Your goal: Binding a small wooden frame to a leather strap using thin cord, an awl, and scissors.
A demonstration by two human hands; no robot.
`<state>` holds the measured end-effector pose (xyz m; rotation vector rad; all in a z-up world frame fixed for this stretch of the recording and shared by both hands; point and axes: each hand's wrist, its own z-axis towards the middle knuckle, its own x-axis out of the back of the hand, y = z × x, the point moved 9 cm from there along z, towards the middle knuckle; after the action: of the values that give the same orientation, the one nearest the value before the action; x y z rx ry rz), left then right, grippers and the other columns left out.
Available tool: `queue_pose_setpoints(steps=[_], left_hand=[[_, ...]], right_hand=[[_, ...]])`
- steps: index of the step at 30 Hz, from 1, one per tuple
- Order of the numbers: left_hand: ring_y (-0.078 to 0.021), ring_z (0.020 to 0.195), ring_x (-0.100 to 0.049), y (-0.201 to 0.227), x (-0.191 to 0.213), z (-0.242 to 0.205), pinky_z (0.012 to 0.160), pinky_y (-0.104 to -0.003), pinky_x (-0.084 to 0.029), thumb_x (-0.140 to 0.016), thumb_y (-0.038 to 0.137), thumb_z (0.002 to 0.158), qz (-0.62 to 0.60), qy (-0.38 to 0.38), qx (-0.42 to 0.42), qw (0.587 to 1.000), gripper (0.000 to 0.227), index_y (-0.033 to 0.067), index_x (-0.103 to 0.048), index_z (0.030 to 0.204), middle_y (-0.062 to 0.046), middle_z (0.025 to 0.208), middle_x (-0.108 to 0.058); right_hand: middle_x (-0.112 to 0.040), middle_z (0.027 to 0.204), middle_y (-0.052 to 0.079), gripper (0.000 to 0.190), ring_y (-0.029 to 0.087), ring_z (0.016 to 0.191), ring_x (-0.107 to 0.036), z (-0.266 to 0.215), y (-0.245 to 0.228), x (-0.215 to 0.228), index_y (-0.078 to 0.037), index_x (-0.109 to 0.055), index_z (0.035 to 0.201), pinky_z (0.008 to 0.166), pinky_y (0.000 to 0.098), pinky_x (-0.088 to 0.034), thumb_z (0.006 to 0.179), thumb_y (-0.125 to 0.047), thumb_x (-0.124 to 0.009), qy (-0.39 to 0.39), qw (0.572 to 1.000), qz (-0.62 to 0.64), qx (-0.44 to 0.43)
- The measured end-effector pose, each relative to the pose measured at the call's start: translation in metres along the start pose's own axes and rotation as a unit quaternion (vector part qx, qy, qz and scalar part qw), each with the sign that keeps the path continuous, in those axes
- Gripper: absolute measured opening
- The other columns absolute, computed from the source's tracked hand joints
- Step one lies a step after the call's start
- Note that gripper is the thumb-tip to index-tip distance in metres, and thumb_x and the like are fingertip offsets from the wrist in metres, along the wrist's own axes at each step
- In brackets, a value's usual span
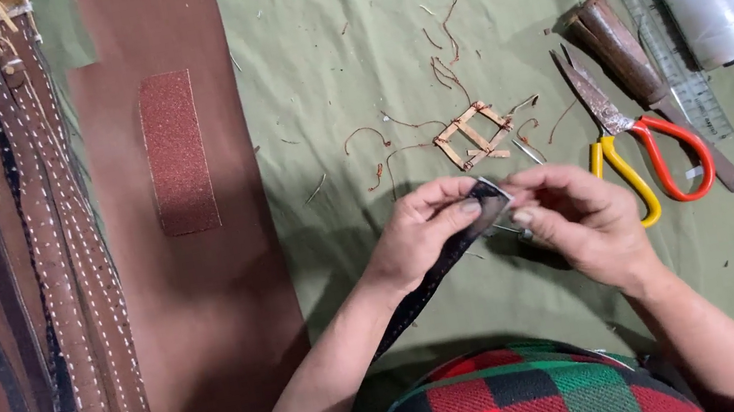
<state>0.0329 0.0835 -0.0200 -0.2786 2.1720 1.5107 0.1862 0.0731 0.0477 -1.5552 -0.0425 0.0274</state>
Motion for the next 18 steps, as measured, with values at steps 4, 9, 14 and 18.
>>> queue_pose_setpoints(steps=[4,9,14,18], left_hand=[[-0.0145,0.067,-0.058,0.000,0.001,-0.001,0.066,-0.030,-0.055,-0.062,0.007,0.100,-0.137,-0.074,0.058,0.986,0.020,-0.0005,-0.059,0.118,-0.014,0.086,-0.063],[-0.0117,0.064,-0.057,-0.001,-0.007,-0.004,0.067,-0.031,-0.049,-0.059,0.017,0.104,-0.220,-0.107,0.100,0.964,0.022,0.0045,-0.053,0.120,-0.011,0.084,-0.059],[-0.0135,0.062,-0.057,-0.001,-0.007,-0.006,0.066,-0.032,-0.049,-0.058,0.013,0.104,-0.215,-0.087,0.089,0.969,0.017,0.0054,-0.052,0.119,-0.011,0.082,-0.057],[-0.0149,0.061,-0.059,-0.004,-0.008,-0.006,0.066,-0.034,-0.053,-0.059,0.011,0.103,-0.220,-0.068,0.088,0.969,0.017,0.0051,-0.053,0.118,-0.012,0.083,-0.059]], right_hand=[[-0.076,0.112,0.016,0.040,0.015,0.100,-0.073,0.007,-0.007,-0.002,0.006,-0.063,0.126,0.091,0.0340,-0.060,0.087,0.014,-0.069,-0.005,0.998,0.005,0.061],[-0.078,0.103,0.013,0.039,0.012,0.089,-0.071,0.006,-0.018,-0.019,0.006,-0.062,0.122,0.085,0.0323,-0.060,0.085,0.014,-0.073,0.003,0.991,-0.033,0.132],[-0.077,0.095,0.012,0.034,0.013,0.081,-0.070,0.003,-0.010,-0.018,0.006,-0.064,0.117,0.081,0.0330,-0.060,0.085,0.012,-0.075,0.024,0.987,-0.051,0.153],[-0.077,0.091,0.014,0.031,0.018,0.075,-0.072,-0.002,-0.010,-0.014,0.005,-0.066,0.111,0.076,0.0342,-0.060,0.084,0.010,-0.078,0.048,0.976,-0.091,0.190]])
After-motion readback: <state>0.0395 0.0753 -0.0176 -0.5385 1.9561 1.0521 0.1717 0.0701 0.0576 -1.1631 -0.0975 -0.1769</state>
